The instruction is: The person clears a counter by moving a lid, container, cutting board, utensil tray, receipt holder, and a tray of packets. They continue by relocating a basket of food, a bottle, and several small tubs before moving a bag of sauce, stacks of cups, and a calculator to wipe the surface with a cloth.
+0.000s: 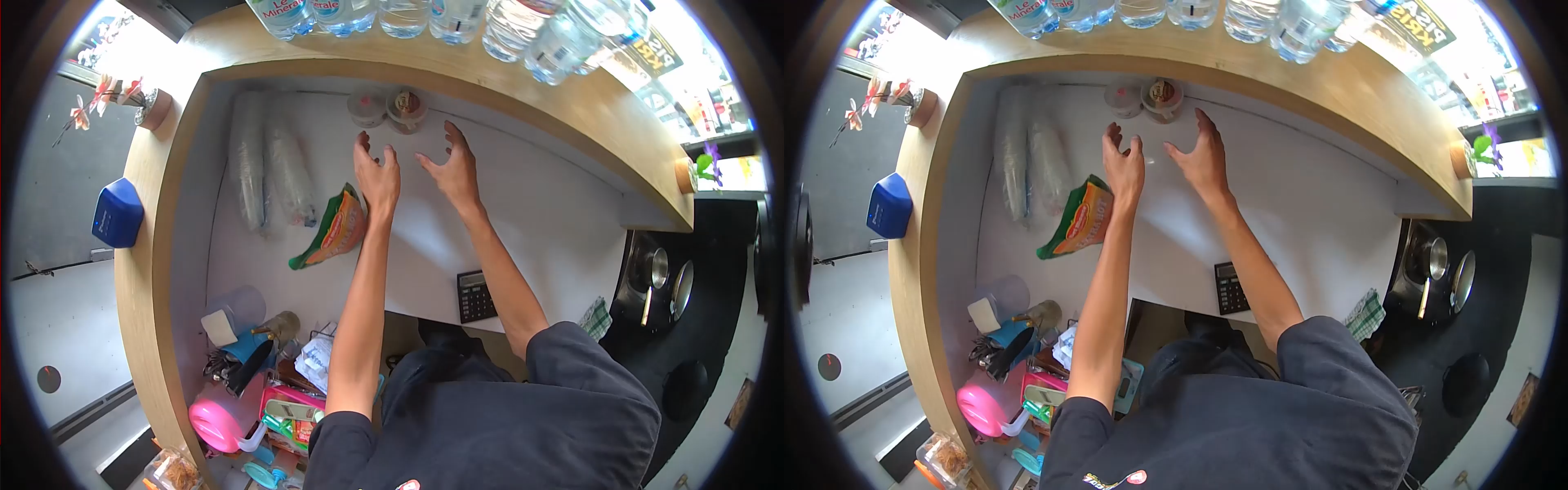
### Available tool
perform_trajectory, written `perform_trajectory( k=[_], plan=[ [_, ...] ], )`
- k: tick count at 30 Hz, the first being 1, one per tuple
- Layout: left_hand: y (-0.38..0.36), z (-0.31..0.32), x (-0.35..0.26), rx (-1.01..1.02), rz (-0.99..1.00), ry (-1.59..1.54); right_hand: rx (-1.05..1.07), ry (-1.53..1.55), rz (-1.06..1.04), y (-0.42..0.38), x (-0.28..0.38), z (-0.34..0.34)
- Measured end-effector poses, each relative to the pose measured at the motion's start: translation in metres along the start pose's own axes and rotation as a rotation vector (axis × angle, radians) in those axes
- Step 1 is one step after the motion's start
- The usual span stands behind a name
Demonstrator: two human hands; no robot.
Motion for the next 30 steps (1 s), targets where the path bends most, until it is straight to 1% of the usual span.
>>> perform_trajectory(
  k=[3,6,9,12,15,18,21,25,27,30],
  plan=[
    [0.041,0.015,0.014,-0.016,0.053,0.175,0.065,0.008,0.050,0.027,-0.028,0.027],
    [0.071,0.030,0.029,0.060,0.093,0.286,0.108,0.034,0.022,0.047,-0.035,0.049],
    [0.098,0.040,0.039,0.071,0.071,0.419,0.057,0.120,-0.028,0.058,-0.028,0.058],
    [0.111,0.048,0.041,0.012,0.137,0.496,0.003,0.213,-0.100,0.069,-0.026,0.062],
    [0.125,0.057,0.044,0.009,0.201,0.501,0.085,0.257,0.010,0.076,-0.042,0.078],
    [0.135,0.058,0.037,0.033,0.310,0.278,0.073,0.175,-0.071,0.080,-0.043,0.078],
    [0.135,0.057,0.044,-0.031,0.192,0.303,0.082,0.232,-0.042,0.081,-0.046,0.078],
    [0.117,0.054,0.057,-0.138,0.046,0.231,0.110,0.273,0.006,0.077,-0.053,0.071],
    [0.098,0.051,0.060,-0.184,-0.017,0.219,0.098,0.244,-0.003,0.071,-0.055,0.058],
    [0.054,0.043,0.039,-0.189,-0.038,0.164,0.086,0.301,0.067,0.056,-0.047,0.025]
  ],
)
Point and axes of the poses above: each hand's wrist, its own y-axis towards the middle knuckle, its own z-axis out of the palm, x = y × z, the point moved 7 cm from there along y, towards the middle knuckle, and after that the axes turned 3 degrees about -z, right-handed, at the moved point
